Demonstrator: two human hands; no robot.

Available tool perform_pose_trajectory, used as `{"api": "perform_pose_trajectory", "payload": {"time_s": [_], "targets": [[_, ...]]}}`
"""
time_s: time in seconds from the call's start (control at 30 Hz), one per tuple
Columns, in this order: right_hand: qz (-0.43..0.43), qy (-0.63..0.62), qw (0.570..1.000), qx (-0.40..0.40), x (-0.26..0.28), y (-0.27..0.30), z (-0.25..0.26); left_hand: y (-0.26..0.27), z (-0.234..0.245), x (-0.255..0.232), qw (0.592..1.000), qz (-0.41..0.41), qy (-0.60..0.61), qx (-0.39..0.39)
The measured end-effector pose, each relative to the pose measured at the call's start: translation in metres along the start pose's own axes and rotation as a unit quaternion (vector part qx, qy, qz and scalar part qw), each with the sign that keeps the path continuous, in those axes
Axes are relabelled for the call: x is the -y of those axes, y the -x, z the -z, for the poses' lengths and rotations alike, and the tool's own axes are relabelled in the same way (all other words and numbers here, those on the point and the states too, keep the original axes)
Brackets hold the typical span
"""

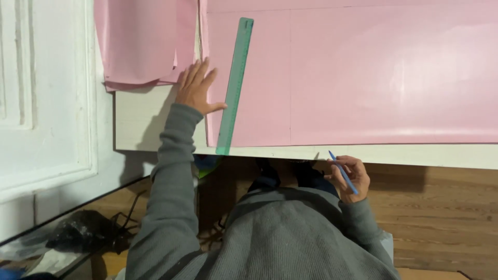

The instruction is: Measure and mark a line on a sheet of pink leather using a ruler and pen, then cut along the line with scissors.

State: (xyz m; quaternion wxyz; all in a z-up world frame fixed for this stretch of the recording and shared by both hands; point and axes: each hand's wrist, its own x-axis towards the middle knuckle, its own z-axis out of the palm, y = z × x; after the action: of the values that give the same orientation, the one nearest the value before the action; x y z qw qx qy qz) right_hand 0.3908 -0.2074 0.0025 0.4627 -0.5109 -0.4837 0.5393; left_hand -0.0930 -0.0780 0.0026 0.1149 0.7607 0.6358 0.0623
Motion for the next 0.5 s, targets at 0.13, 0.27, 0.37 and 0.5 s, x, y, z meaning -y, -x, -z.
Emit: {"api": "perform_pose_trajectory", "payload": {"time_s": [0.13,0.27,0.37,0.5], "targets": [[-0.037,0.026,0.999,0.002,-0.001,-0.005,-0.001,0.051,-0.047,-0.039,0.992,0.012,0.048,-0.120],[-0.038,0.038,0.999,0.005,-0.002,-0.012,0.019,0.078,-0.072,-0.162,0.983,-0.038,0.109,-0.141],[-0.020,0.064,0.998,0.022,0.013,-0.012,0.041,0.068,-0.085,-0.256,0.987,-0.102,0.104,-0.064],[0.043,0.118,0.991,0.037,0.004,0.007,0.098,0.035,-0.124,-0.349,0.978,-0.184,0.088,-0.050]]}}
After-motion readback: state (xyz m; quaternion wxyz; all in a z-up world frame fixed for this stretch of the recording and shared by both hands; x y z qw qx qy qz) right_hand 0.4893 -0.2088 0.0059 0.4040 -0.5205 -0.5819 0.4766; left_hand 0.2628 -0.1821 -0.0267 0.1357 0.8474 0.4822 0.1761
